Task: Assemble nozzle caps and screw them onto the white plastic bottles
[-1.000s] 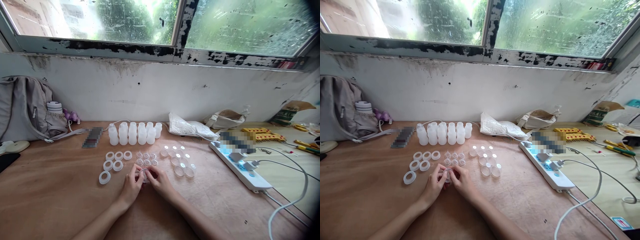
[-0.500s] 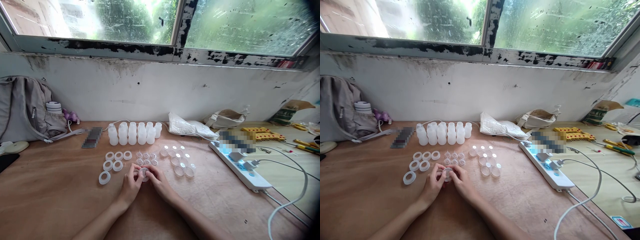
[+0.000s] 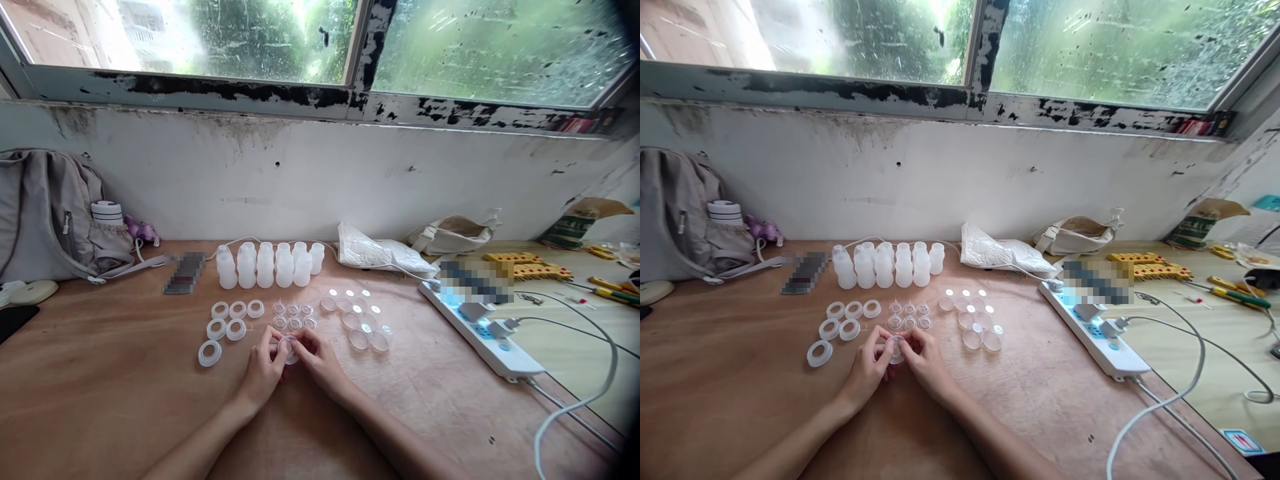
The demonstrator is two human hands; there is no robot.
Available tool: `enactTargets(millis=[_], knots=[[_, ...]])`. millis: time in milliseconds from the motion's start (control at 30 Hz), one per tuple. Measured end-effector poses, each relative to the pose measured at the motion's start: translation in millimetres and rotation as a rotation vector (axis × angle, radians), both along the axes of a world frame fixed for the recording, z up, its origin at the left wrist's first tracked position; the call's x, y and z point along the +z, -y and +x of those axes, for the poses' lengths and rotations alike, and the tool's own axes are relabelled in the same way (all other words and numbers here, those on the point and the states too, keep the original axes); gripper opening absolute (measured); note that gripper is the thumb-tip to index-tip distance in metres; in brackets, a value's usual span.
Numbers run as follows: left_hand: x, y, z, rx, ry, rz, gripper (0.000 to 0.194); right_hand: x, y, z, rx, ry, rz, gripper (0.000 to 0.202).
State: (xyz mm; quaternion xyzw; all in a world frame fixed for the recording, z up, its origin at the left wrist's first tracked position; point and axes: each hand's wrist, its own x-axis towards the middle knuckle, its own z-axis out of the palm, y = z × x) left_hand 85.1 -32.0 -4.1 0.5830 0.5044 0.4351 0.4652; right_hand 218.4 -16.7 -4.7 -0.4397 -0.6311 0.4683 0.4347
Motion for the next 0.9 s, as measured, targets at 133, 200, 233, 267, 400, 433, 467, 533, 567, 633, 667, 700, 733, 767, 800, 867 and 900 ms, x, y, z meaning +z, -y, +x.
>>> enactTargets(millis=[133, 200, 233, 267, 400, 433, 467, 533, 567, 633, 667, 700, 733, 767, 800, 867, 900], knots=[[0.2, -0.2, -0.1, 0.002, -0.006, 0.002, 0.019, -1.0, -1.1, 0.9, 0.000, 0.018, 0.006, 0.022], [0.6, -0.3, -0.2, 0.001, -0.005, -0.003, 0.018, -1.0, -1.7, 1.3, 0.012, 0.015, 0.000, 0.023], [0.7, -0.3, -0.3, 0.000, -0.006, -0.005, 0.018, -1.0, -2.0, 1.5, 0.019, 0.015, -0.004, 0.023], [0.9, -0.3, -0.4, -0.001, -0.009, -0.004, 0.018, -1.0, -2.3, 1.6, 0.023, 0.016, -0.006, 0.023], [1.2, -0.5, -0.5, 0.002, -0.023, 0.017, 0.017, -0.8, -3.1, 1.7, 0.027, 0.034, 0.006, 0.022], [1.2, -0.6, -0.5, 0.001, -0.023, 0.021, 0.017, -0.5, -3.0, 1.7, 0.026, 0.043, 0.014, 0.021], [1.2, -0.7, -0.5, 0.001, -0.022, 0.023, 0.017, 0.0, -2.7, 1.7, 0.024, 0.056, 0.026, 0.019], [1.0, -0.8, -0.5, 0.001, -0.021, 0.024, 0.017, 1.3, -1.3, 1.5, 0.012, 0.091, 0.057, 0.017], [0.7, -0.9, -0.6, 0.001, -0.020, 0.026, 0.017, 2.1, -0.4, 1.3, 0.005, 0.112, 0.075, 0.016], [-0.3, -1.1, -0.8, -0.001, -0.021, 0.031, 0.016, 3.6, 1.6, 0.6, -0.009, 0.152, 0.109, 0.014], [-1.0, -1.2, -0.9, -0.004, -0.024, 0.035, 0.015, 4.1, 2.4, 0.2, -0.016, 0.171, 0.126, 0.013], [-1.7, -1.3, -0.9, -0.008, -0.029, 0.038, 0.014, 4.4, 3.1, -0.3, -0.022, 0.189, 0.141, 0.011], [-2.5, -1.4, -0.9, -0.013, -0.034, 0.041, 0.014, 4.5, 3.5, -0.8, -0.030, 0.206, 0.154, 0.010], [-3.2, -1.6, -0.8, -0.016, -0.038, 0.042, 0.013, 4.4, 3.8, -1.3, -0.040, 0.223, 0.167, 0.010], [-3.7, -1.7, -0.6, -0.020, -0.040, 0.041, 0.013, 4.0, 3.9, -1.7, -0.050, 0.239, 0.181, 0.009], [-4.4, -1.8, -0.1, -0.023, -0.041, 0.038, 0.013, 3.1, 4.2, -2.1, -0.070, 0.266, 0.206, 0.009], [-4.4, -1.7, 0.2, -0.024, -0.040, 0.036, 0.012, 2.7, 4.5, -2.2, -0.079, 0.276, 0.217, 0.010]])
